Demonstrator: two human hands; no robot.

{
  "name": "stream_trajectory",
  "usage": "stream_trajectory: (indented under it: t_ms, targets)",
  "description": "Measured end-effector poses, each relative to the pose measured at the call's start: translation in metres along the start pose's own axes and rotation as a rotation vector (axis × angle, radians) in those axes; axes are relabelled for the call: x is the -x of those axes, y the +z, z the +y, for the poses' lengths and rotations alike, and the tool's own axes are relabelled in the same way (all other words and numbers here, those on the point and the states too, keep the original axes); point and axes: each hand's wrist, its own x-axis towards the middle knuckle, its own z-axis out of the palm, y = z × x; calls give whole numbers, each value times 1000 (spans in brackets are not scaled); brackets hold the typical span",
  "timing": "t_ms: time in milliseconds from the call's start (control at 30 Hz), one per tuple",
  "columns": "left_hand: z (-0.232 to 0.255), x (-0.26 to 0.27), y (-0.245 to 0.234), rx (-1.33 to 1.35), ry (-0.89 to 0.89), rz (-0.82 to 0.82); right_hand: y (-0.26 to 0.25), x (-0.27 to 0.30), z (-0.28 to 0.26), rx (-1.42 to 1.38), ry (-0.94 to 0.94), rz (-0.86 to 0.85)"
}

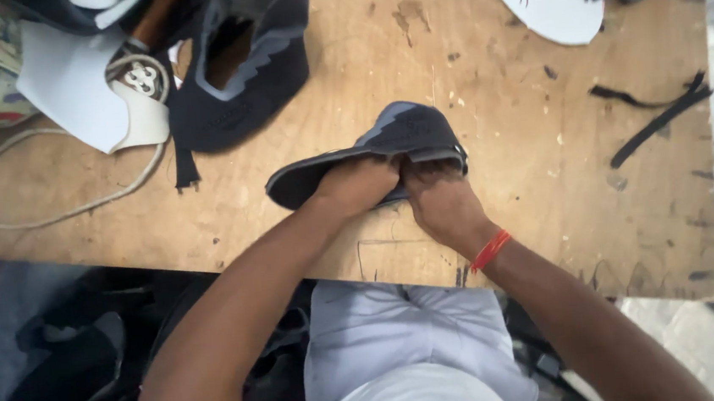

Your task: The person works at a wooden bench turning and shaping a black fabric shoe upper by hand, pressing and smoothing its interior and fitting an insole board inside it. They repeatedly flex the upper, adjust the toe area, and set the finished upper on the bench with other completed uppers.

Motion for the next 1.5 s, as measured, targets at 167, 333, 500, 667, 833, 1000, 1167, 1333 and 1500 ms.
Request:
stream_trajectory:
  t_ms: [167,333,500,667,833,1000,1167,1333,1500]
  targets:
    - [10,22,9,-312,50,147,-10,5,0,176,-102,-162]
    - [24,32,9,290,-119,231,-21,6,6,191,-164,-228]
    - [22,53,33,0,-29,299,-25,9,-1,154,-212,-197]
    - [25,61,11,-112,-137,164,-22,11,-28,77,-219,-216]
    - [18,49,17,-250,-74,61,-28,2,-31,-11,-149,-153]
    - [43,59,9,-210,-76,149,7,7,-10,-104,96,-140]
    - [68,75,44,-114,8,79,26,-5,-38,126,68,-177]
    - [75,66,56,-368,-3,121,-22,2,-51,20,-183,126]
    - [90,66,16,-297,-66,68,-61,15,-52,-267,50,136]
